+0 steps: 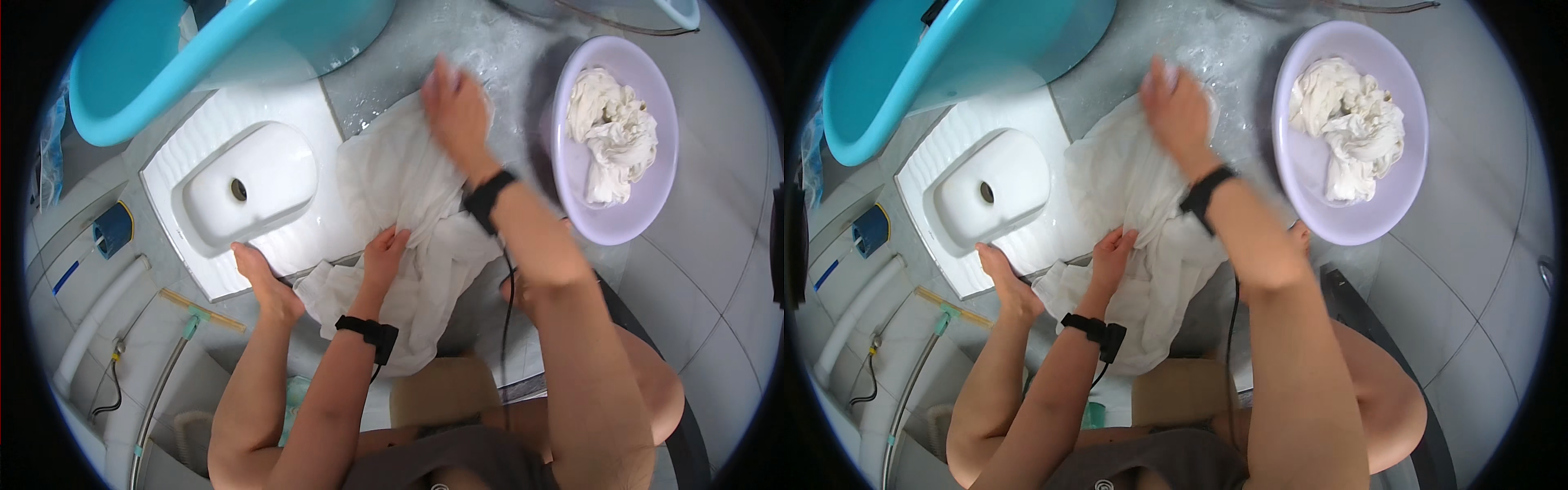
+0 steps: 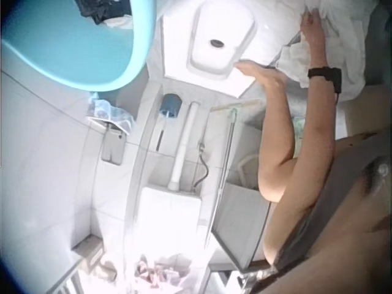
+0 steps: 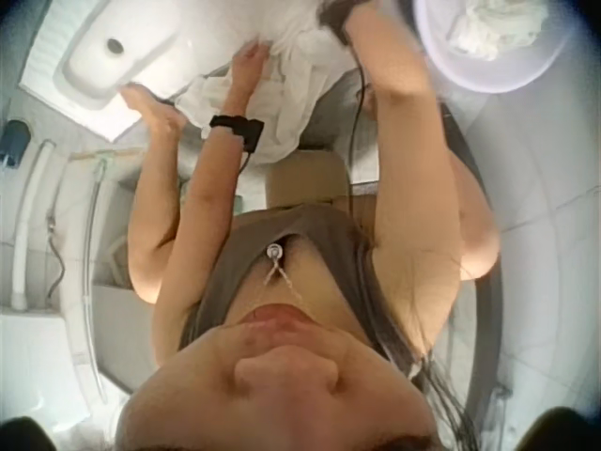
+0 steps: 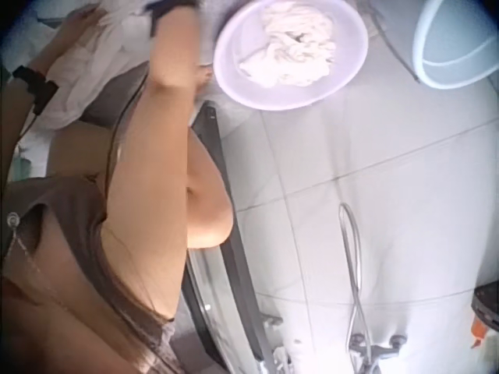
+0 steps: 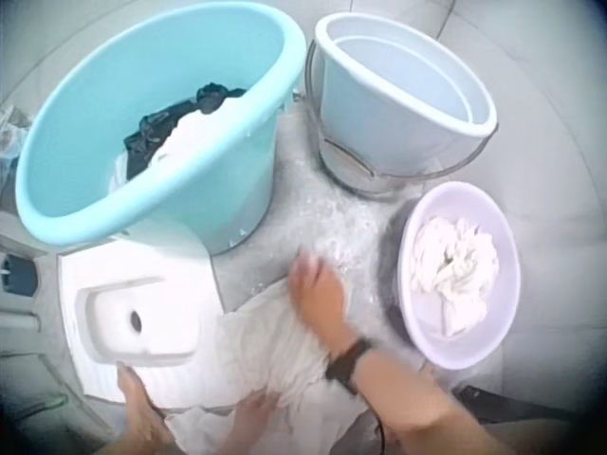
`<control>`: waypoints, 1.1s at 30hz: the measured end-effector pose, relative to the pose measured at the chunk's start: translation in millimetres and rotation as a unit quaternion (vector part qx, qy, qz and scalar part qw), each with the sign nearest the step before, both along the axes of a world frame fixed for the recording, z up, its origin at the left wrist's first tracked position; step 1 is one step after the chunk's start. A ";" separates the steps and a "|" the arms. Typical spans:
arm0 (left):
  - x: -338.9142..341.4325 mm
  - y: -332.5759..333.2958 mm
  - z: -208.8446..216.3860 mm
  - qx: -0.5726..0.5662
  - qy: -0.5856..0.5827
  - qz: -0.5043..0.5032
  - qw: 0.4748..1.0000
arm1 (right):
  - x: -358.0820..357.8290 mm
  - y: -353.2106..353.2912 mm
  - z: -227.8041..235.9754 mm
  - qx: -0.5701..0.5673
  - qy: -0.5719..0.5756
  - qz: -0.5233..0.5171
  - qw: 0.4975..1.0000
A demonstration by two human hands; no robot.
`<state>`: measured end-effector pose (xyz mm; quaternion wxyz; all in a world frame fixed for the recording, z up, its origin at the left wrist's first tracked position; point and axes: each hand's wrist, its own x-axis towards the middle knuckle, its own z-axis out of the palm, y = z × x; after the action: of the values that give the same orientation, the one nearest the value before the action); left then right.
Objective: The person is manually scrubbing clothes with a brush and soap, then rinsing and preparing more laundry in buckets in a bathroom environment.
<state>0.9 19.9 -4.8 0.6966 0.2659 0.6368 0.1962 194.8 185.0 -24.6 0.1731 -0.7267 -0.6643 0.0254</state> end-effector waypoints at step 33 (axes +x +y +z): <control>2.0 -1.2 -4.6 -0.007 0.006 0.007 1.000 | 35.9 11.7 13.3 0.041 -0.052 0.028 0.997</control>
<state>3.0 18.7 -9.4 0.6933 0.2572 0.6442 0.1952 230.7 196.7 -11.2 0.1672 -0.7007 -0.6927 -0.0348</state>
